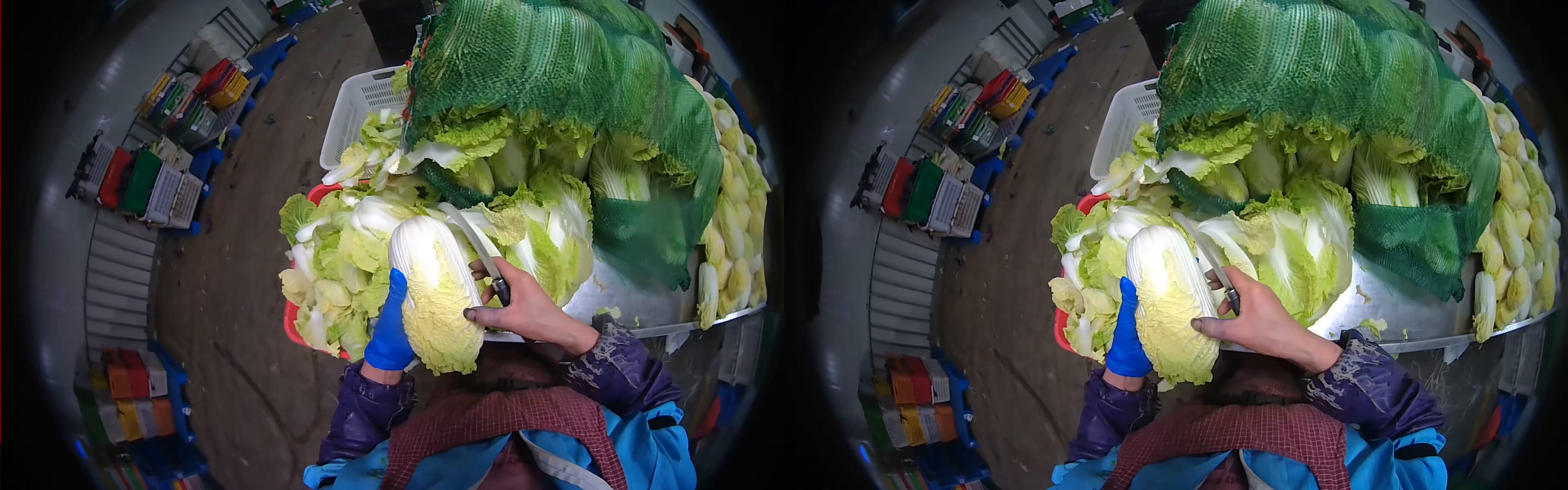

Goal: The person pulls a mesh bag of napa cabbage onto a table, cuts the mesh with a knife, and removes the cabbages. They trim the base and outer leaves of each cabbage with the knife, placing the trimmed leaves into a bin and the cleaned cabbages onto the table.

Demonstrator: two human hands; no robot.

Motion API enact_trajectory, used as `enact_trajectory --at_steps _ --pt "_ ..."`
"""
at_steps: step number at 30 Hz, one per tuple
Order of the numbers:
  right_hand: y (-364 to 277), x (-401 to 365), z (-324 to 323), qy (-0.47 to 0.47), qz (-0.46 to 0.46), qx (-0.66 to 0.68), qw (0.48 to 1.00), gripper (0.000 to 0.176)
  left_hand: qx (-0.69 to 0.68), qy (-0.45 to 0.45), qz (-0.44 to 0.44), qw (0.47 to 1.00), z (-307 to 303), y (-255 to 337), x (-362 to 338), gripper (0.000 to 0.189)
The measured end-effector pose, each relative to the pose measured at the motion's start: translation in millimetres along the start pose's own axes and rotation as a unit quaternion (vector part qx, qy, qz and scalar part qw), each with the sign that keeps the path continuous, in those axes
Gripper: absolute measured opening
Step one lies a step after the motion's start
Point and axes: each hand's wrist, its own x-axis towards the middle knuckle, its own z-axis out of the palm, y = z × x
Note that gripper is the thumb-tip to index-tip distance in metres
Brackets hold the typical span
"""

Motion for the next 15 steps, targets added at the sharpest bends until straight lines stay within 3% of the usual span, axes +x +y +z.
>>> enact_trajectory --at_steps 2,4,6,8,13,15 --pt "-3 1 1 -0.028 0.062 -0.013 0.998 0.061 -0.027 -0.049 -0.012 0.998 0 1 -1 0.073" --pt "-2 3 2 -0.024 0.045 -0.016 0.999 0.062 0.034 0.037 0.017 0.999 -3 0 -2 0.071" --pt "-1 4 1 -0.021 0.027 -0.019 0.999 0.064 0.034 0.038 0.016 0.999 -6 -1 -2 0.07" --pt "1 4 -1 -0.037 0.068 -0.003 0.997 0.062 0.033 0.039 0.015 0.999 -10 -2 -1 0.069" --pt "8 4 -2 0.0 0.028 -0.08 0.996 0.057 0.106 0.076 0.047 0.99 -11 -4 -1 0.063" --pt "7 4 -12 0.011 0.014 -0.131 0.991 0.055 0.057 0.077 0.014 0.995 -22 0 1 0.066"
